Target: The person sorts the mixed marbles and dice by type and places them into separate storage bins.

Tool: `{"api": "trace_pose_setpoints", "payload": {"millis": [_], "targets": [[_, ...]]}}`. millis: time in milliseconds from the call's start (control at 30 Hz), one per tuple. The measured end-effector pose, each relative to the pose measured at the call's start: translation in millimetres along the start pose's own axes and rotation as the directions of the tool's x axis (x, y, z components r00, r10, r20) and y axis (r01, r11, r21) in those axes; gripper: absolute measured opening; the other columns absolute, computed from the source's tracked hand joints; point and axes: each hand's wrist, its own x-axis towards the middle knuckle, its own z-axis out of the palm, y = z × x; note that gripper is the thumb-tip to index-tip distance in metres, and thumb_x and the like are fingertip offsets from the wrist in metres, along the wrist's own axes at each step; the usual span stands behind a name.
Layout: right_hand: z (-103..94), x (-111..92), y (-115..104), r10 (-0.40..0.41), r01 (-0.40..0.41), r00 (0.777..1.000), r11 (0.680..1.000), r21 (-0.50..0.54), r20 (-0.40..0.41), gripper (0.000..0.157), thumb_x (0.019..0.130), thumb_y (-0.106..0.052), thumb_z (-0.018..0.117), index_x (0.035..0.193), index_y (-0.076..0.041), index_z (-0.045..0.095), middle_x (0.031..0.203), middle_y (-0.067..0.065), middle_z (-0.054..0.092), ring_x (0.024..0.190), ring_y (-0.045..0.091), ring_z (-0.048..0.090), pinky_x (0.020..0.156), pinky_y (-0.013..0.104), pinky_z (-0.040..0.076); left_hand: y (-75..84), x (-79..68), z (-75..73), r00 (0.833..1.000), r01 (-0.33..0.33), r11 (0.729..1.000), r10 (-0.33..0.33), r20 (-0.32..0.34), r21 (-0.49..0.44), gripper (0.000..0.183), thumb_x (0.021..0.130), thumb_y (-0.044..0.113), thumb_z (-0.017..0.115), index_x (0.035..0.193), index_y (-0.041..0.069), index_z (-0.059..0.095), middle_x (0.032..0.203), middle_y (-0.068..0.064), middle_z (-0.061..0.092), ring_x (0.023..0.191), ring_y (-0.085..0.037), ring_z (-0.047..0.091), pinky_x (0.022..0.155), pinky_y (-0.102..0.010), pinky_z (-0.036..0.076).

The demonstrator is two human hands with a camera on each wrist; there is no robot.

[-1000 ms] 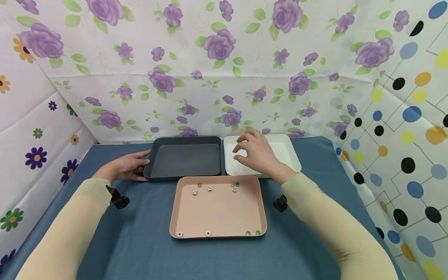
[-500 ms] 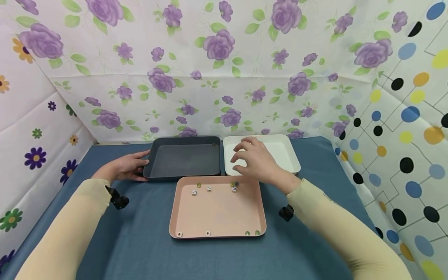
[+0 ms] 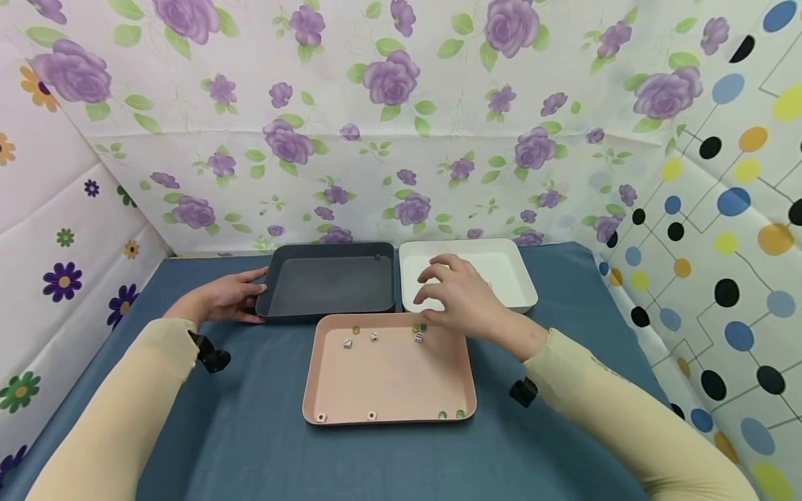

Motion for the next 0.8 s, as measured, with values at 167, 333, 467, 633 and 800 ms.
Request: {"api": "trace_pose_setpoints", "payload": {"millis": [167,333,467,633,800], "targets": [[-0.2,-4,-2,-0.039,0.039,0.999,0.999,-0.004,-0.004,0.015,0.083,-0.026,0.088,0.098,-0.027,0.082,0.120,0.003,0.068,0.133,0.036,0.045,0.103,0.064,0.041,0.4,-0.3,-0.1,1.000,0.001,1.000,-0.001,-0.002,0.001,0.065,0.115,0.017,0.035,0.165,0.035,-0.002,0.159,-0.027,0.034,0.134,-0.042,0.051,0.094,-0.055,0.056],[0.2,-11,-5,-0.072,0.072,0.997,0.997,-0.002,0.018,0.013,0.082,-0.028,0.088,0.094,-0.028,0.082,0.114,0.000,0.069,0.132,0.035,0.046,0.106,0.062,0.039,0.5,-0.2,-0.1,1.000,0.004,1.000,-0.004,0.001,0.001,0.065,0.115,0.017,0.035,0.165,0.035,-0.003,0.159,-0.027,0.034,0.135,-0.042,0.050,0.094,-0.055,0.056],[0.6,-17,-6,-0.075,0.074,0.996,0.997,0.010,0.045,0.016,0.080,-0.030,0.090,0.093,-0.029,0.082,0.114,-0.002,0.068,0.133,0.034,0.046,0.108,0.061,0.037,0.8,-0.4,0.3,1.000,0.004,1.000,-0.004,-0.004,0.008,0.065,0.115,0.017,0.035,0.165,0.036,-0.002,0.159,-0.027,0.033,0.134,-0.041,0.051,0.093,-0.054,0.056],[-0.6,-23,-9,-0.095,0.093,0.993,0.995,0.021,0.068,0.018,0.079,-0.029,0.091,0.094,-0.031,0.081,0.113,-0.004,0.067,0.132,0.032,0.046,0.106,0.060,0.039,1.1,-1.6,0.6,1.000,-0.003,1.000,0.003,0.002,0.010,0.065,0.115,0.017,0.035,0.165,0.036,-0.002,0.160,-0.027,0.032,0.136,-0.043,0.049,0.094,-0.055,0.056],[0.3,-28,-11,-0.106,0.102,0.990,0.994,0.044,0.096,0.020,0.079,-0.028,0.091,0.094,-0.033,0.080,0.114,-0.006,0.067,0.132,0.029,0.046,0.106,0.059,0.039,1.2,-2.1,1.0,1.000,-0.006,1.000,0.006,0.010,0.011,0.066,0.115,0.017,0.035,0.165,0.036,-0.003,0.160,-0.028,0.031,0.137,-0.044,0.047,0.095,-0.055,0.055]]}}
